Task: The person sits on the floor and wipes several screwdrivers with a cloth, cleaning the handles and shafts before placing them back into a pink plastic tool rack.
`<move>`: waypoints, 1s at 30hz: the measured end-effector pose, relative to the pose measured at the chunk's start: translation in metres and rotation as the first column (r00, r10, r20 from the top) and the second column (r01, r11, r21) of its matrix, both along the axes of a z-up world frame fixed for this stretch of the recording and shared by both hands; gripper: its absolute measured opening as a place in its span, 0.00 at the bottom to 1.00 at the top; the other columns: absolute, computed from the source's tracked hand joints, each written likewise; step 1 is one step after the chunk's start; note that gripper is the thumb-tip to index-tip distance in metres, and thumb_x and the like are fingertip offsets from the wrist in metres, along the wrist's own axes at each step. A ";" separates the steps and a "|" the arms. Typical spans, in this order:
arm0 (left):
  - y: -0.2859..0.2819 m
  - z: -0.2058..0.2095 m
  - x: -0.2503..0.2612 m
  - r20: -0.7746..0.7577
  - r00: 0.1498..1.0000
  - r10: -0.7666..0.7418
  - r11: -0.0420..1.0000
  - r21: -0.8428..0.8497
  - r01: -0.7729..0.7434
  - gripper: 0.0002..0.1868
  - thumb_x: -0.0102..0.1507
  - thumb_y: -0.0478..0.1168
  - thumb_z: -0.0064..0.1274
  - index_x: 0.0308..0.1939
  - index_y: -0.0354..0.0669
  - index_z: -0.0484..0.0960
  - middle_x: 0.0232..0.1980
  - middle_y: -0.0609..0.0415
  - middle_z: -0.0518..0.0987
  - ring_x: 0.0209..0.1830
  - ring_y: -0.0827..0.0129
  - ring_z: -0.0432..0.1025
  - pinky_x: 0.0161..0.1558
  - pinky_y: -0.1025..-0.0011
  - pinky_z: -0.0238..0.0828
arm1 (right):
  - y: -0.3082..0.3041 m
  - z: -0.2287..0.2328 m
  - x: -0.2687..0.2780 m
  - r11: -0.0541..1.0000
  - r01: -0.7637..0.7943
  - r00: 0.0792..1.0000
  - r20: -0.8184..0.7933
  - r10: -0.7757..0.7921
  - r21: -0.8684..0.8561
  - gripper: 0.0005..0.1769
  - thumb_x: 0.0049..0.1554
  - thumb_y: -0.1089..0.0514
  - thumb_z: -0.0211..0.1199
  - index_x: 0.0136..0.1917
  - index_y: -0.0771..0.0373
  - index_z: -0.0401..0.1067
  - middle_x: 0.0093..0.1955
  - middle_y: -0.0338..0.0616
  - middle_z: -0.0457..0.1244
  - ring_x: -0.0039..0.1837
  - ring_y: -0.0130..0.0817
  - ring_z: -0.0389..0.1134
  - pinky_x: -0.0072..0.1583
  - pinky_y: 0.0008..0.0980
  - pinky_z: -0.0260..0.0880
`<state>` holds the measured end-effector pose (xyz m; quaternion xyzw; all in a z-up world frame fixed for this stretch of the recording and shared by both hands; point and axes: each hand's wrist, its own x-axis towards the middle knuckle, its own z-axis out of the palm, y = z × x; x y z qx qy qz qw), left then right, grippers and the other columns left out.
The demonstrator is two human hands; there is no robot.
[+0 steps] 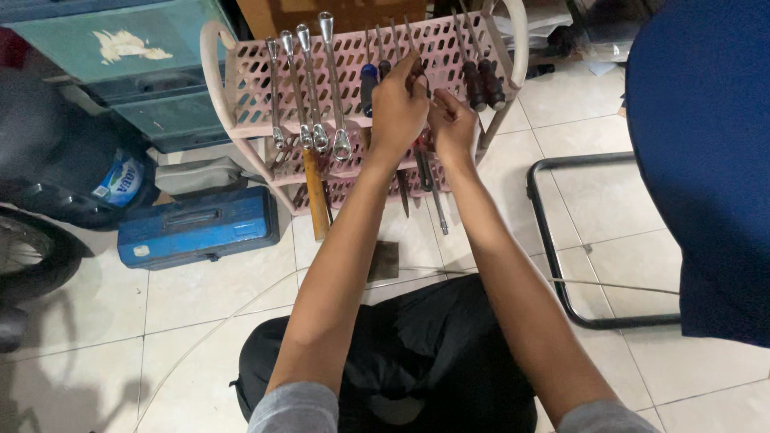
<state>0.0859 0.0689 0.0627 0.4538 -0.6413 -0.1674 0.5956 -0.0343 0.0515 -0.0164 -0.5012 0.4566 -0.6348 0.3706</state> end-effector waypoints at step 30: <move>-0.029 0.018 -0.021 0.121 0.990 0.067 0.996 0.056 -0.074 0.33 0.51 0.34 0.68 0.60 0.36 0.77 0.45 0.38 0.84 0.47 0.47 0.80 0.50 0.58 0.76 | 0.050 0.031 0.019 0.999 0.030 0.936 0.350 -0.016 -0.035 0.21 0.65 0.61 0.61 0.70 0.70 0.72 0.42 0.41 0.68 0.34 0.23 0.68 0.35 0.23 0.69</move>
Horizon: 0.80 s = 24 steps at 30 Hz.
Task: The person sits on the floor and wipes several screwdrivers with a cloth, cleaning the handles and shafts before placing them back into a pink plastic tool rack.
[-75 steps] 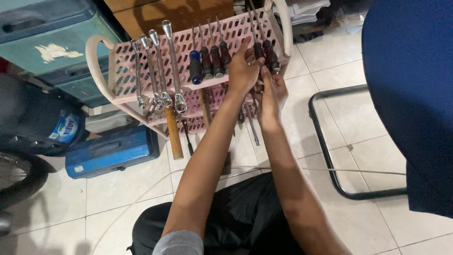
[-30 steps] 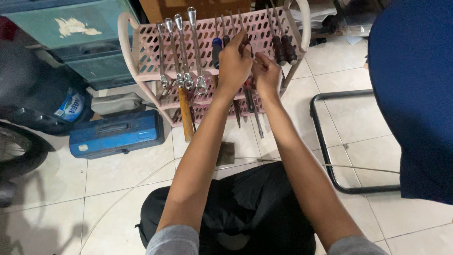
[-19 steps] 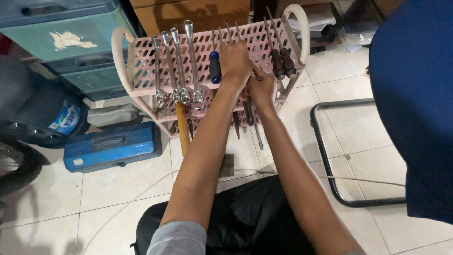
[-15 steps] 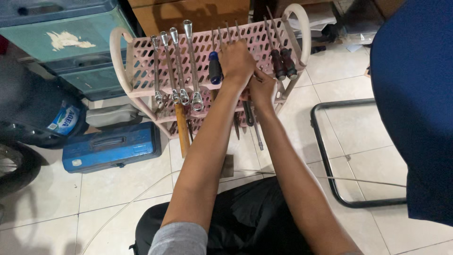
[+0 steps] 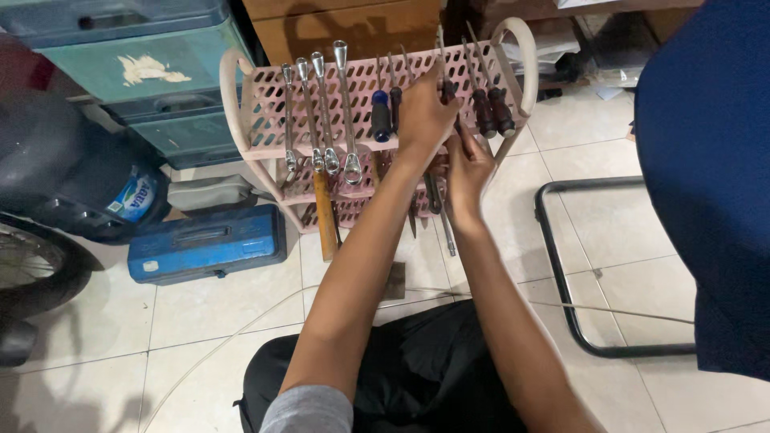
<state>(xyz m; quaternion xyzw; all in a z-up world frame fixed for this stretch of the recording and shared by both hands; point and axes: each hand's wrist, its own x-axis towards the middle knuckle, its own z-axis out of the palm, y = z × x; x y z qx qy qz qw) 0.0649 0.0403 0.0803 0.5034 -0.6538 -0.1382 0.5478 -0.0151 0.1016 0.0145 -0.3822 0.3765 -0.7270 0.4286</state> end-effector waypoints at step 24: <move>0.254 -0.078 0.102 -0.918 0.395 -0.024 0.884 0.164 0.437 0.15 0.70 0.44 0.56 0.40 0.32 0.84 0.39 0.47 0.82 0.35 0.65 0.80 0.40 0.66 0.84 | 0.278 -0.022 -0.009 0.970 -0.173 0.976 -0.105 0.193 0.173 0.25 0.60 0.62 0.63 0.69 0.71 0.68 0.51 0.51 0.70 0.42 0.32 0.71 0.44 0.32 0.77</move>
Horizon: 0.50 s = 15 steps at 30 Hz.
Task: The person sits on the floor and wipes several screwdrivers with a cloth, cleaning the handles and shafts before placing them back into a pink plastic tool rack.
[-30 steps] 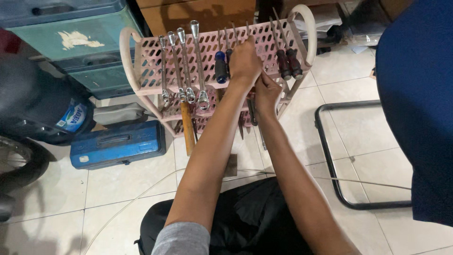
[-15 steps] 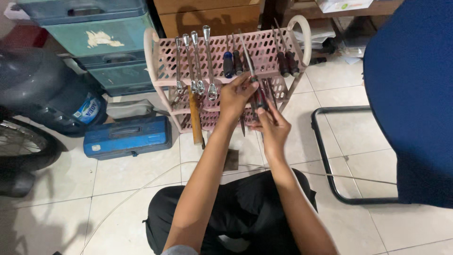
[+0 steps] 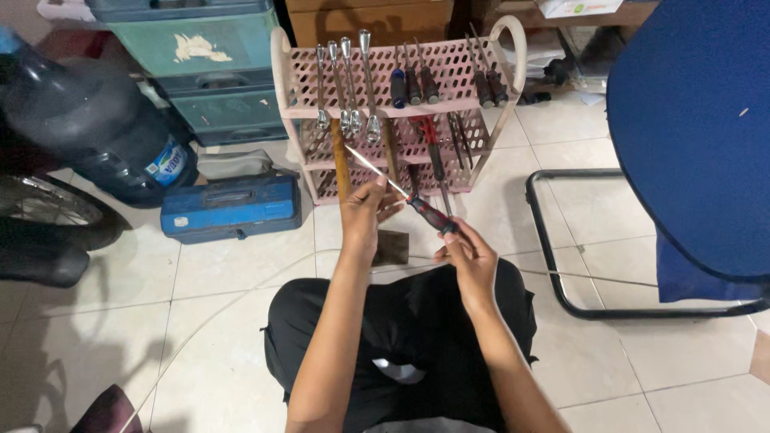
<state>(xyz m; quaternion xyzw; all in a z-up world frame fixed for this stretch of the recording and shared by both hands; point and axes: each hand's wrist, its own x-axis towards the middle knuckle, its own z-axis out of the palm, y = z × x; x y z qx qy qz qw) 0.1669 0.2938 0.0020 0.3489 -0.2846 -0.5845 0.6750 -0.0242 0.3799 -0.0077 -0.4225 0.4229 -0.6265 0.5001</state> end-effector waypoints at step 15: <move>0.081 0.024 0.058 0.046 0.990 0.131 0.989 -0.075 -0.127 0.14 0.68 0.40 0.56 0.48 0.29 0.83 0.40 0.47 0.84 0.37 0.65 0.81 0.44 0.65 0.85 | -0.043 0.045 -0.037 0.984 -0.096 0.988 0.109 0.113 -0.151 0.21 0.68 0.50 0.59 0.68 0.66 0.69 0.44 0.38 0.61 0.43 0.27 0.66 0.47 0.38 0.77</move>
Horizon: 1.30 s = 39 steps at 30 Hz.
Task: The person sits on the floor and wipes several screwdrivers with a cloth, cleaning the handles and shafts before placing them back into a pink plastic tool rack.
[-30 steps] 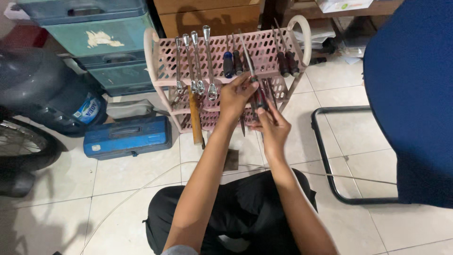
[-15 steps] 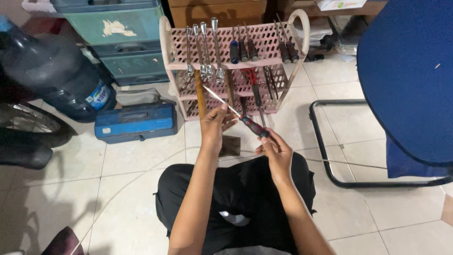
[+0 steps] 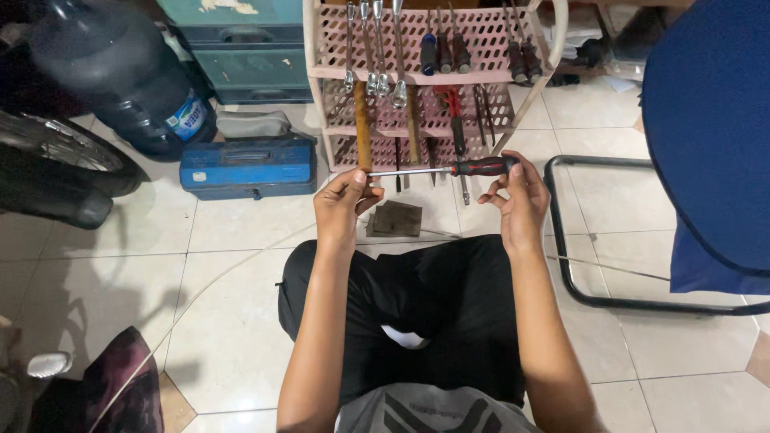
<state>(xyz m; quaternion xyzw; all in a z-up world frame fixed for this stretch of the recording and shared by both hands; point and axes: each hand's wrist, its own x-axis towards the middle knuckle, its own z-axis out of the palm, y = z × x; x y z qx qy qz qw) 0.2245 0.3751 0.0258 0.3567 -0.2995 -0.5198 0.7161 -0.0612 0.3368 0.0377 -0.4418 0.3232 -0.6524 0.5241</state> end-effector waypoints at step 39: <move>0.030 -0.002 0.005 0.177 0.982 0.068 0.990 0.112 -0.089 0.11 0.67 0.43 0.59 0.39 0.38 0.81 0.37 0.49 0.85 0.35 0.65 0.81 0.38 0.69 0.81 | 0.031 -0.020 -0.016 0.996 0.086 0.964 -0.250 -0.085 -0.005 0.18 0.67 0.48 0.62 0.52 0.66 0.69 0.43 0.41 0.65 0.38 0.27 0.66 0.43 0.28 0.71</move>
